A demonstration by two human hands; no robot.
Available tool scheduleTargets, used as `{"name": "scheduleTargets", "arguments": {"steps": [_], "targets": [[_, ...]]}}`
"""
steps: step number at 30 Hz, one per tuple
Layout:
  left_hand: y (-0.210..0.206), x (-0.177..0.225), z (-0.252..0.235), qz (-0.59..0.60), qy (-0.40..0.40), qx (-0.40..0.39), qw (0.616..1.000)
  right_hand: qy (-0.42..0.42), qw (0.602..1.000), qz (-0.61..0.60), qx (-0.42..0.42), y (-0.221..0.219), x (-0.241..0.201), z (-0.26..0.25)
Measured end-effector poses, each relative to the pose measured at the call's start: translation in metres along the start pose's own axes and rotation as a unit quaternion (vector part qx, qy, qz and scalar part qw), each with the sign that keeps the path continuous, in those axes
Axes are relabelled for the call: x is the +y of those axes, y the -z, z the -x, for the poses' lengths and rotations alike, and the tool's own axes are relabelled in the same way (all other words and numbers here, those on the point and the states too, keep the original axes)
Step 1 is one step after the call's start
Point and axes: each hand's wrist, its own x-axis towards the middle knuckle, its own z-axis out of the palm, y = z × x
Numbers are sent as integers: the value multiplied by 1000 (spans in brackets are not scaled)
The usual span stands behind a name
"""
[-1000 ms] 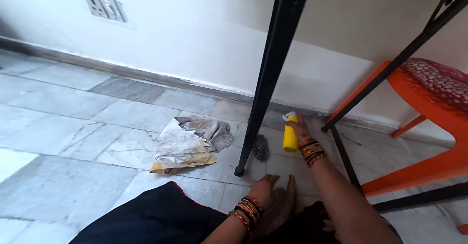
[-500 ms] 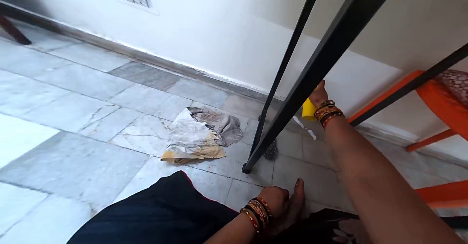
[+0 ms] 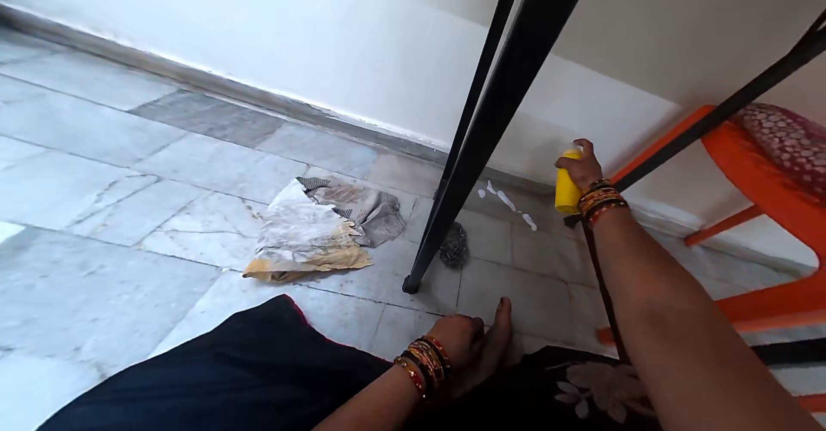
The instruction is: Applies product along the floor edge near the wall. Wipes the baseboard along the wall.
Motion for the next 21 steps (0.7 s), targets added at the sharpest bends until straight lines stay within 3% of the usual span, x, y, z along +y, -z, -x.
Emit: {"name": "scheduleTargets", "arguments": {"steps": [8, 13, 21], "targets": [[1, 1, 1, 17, 8, 4, 1000, -13, 998, 0, 59, 23, 1, -18], [0, -1, 0, 14, 5, 5, 1000, -2, 1000, 17, -14, 21, 3, -31], [1, 1, 2, 6, 16, -6, 1000, 19, 997, 80, -8, 22, -2, -24]]}}
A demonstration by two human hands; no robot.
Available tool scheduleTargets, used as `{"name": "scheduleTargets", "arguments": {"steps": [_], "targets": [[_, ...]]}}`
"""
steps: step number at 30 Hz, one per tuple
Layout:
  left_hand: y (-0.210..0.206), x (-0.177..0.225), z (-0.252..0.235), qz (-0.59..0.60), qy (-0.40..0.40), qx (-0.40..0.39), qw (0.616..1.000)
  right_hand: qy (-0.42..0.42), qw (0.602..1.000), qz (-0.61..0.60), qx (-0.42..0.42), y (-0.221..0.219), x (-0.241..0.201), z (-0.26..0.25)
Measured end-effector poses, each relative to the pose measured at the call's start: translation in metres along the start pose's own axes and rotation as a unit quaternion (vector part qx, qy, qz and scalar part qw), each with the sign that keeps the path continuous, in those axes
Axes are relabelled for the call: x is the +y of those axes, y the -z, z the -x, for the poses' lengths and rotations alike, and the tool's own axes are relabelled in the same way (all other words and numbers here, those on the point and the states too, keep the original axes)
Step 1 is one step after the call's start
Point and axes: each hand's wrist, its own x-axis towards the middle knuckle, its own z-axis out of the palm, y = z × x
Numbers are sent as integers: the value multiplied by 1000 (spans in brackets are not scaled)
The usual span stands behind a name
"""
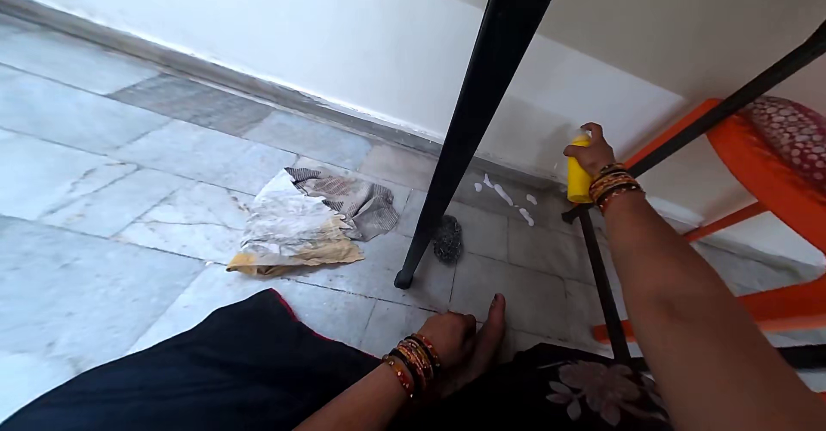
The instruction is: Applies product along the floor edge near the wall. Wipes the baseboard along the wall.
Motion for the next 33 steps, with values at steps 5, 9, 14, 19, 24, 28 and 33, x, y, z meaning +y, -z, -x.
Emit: {"name": "scheduleTargets", "arguments": {"steps": [5, 9, 14, 19, 24, 28, 33], "targets": [[-1, 0, -1, 5, -5, 1, 1000, -7, 1000, -19, 21, -5, -9, 1], [0, -1, -1, 7, -9, -4, 1000, 1, 999, -28, 18, -10, -14, -2], [0, -1, -1, 10, -13, -1, 1000, 16, 996, -83, 22, -17, -13, -5], [0, -1, -1, 9, -3, 1, 1000, 30, 997, -74, -20, -23, -15, -1], [0, 0, -1, 1, -4, -5, 1000, 32, 998, -61, -7, -23, -22, 2], [0, 0, -2, 1, -5, -6, 1000, 16, 997, -72, 9, -27, -25, 3], [0, 0, -1, 1, -5, -9, 1000, -14, 998, -65, 10, -30, -21, 1]]}}
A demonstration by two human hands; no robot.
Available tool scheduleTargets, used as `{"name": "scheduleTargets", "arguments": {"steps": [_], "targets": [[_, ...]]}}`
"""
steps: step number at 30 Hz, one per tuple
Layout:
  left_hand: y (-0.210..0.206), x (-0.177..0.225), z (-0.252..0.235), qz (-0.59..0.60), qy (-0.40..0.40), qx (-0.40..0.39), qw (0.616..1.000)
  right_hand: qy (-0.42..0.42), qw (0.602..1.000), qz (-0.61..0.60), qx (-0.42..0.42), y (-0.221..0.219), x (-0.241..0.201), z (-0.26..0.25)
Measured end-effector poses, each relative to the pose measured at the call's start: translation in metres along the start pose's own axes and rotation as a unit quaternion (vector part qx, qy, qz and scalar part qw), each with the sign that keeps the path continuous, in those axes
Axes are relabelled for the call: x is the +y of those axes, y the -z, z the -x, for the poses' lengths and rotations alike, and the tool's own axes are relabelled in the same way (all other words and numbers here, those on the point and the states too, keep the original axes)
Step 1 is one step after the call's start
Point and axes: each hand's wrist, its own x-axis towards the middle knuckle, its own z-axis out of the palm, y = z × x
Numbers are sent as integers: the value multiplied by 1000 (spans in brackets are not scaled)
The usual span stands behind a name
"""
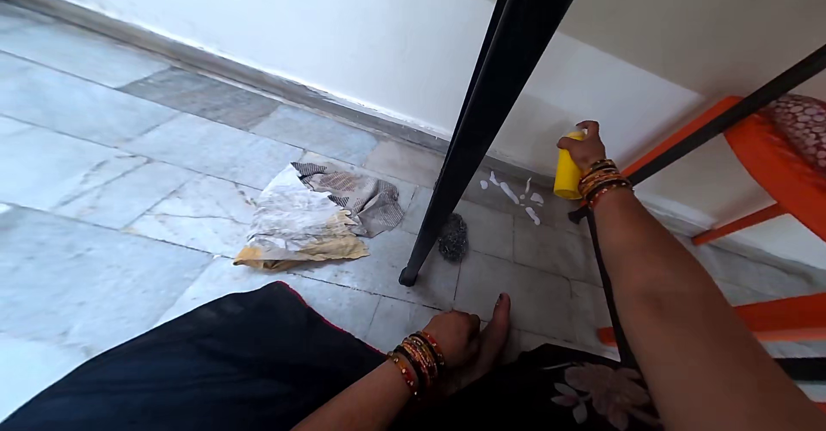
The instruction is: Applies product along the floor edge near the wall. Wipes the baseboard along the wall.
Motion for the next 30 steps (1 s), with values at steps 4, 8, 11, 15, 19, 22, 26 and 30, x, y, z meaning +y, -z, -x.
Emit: {"name": "scheduleTargets", "arguments": {"steps": [4, 8, 11, 15, 19, 22, 26, 30], "targets": [[0, -1, 0, 1, -2, 1, 1000, -2, 1000, -1, -21, 0, 11, 3], [1, -1, 0, -2, -2, 2, 1000, 16, 999, -23, -30, 4, 23, 28], [0, -1, 2, -7, -2, 6, 1000, 29, 998, -44, -27, 7, 39, 62], [-1, -1, 3, -19, -3, 18, 1000, 35, 992, -121, -1, -2, 78, 120], [-2, -1, 9, 4, -32, 73, 997, 3, 980, -195, -26, -15, 94, 163], [4, 3, 24, 66, -61, 156, 984, 30, 967, -246, -56, -12, 69, 196], [17, 17, 53, 136, -81, 315, 936, 95, 941, -318, -61, -13, 42, 227], [28, 27, 77, 124, -107, 421, 892, 120, 922, -356, -95, -19, 22, 267]]}}
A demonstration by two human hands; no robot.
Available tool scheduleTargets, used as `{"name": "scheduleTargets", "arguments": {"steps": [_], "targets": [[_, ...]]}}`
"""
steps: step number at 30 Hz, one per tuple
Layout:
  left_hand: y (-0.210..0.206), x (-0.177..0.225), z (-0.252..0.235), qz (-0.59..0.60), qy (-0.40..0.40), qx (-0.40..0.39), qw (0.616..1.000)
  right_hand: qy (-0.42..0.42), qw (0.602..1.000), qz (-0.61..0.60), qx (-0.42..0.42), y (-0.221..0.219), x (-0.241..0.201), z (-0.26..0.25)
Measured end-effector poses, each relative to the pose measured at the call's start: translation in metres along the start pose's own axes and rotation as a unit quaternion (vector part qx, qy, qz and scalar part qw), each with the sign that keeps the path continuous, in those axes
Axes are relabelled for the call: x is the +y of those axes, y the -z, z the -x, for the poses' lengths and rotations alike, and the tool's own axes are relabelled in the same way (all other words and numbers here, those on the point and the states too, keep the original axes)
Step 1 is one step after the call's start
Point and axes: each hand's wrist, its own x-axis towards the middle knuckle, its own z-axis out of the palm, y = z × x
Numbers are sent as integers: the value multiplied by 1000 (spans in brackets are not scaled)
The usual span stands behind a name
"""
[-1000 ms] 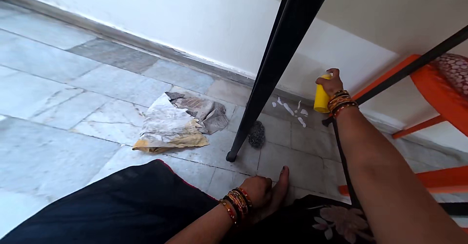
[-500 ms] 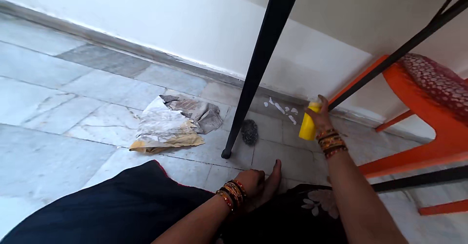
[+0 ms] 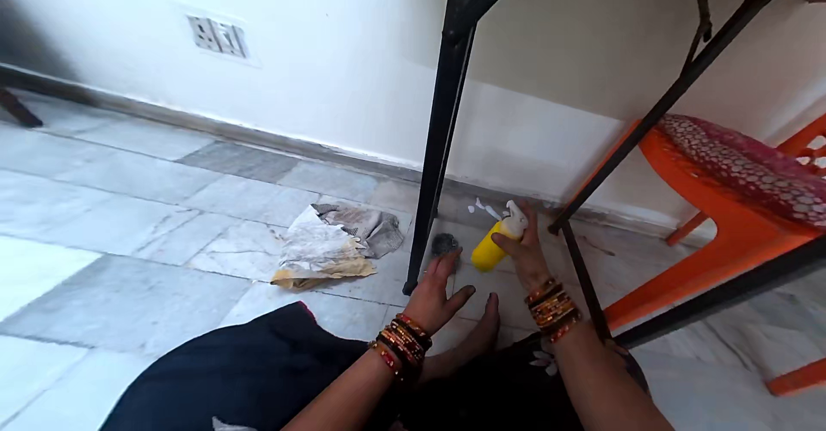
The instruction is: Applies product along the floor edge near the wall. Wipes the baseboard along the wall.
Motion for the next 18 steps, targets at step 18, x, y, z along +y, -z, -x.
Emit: {"name": "scheduleTargets", "arguments": {"steps": [18], "targets": [[10, -20, 8, -71, 73, -96, 990, -234, 952, 59, 190, 7, 79, -35]]}}
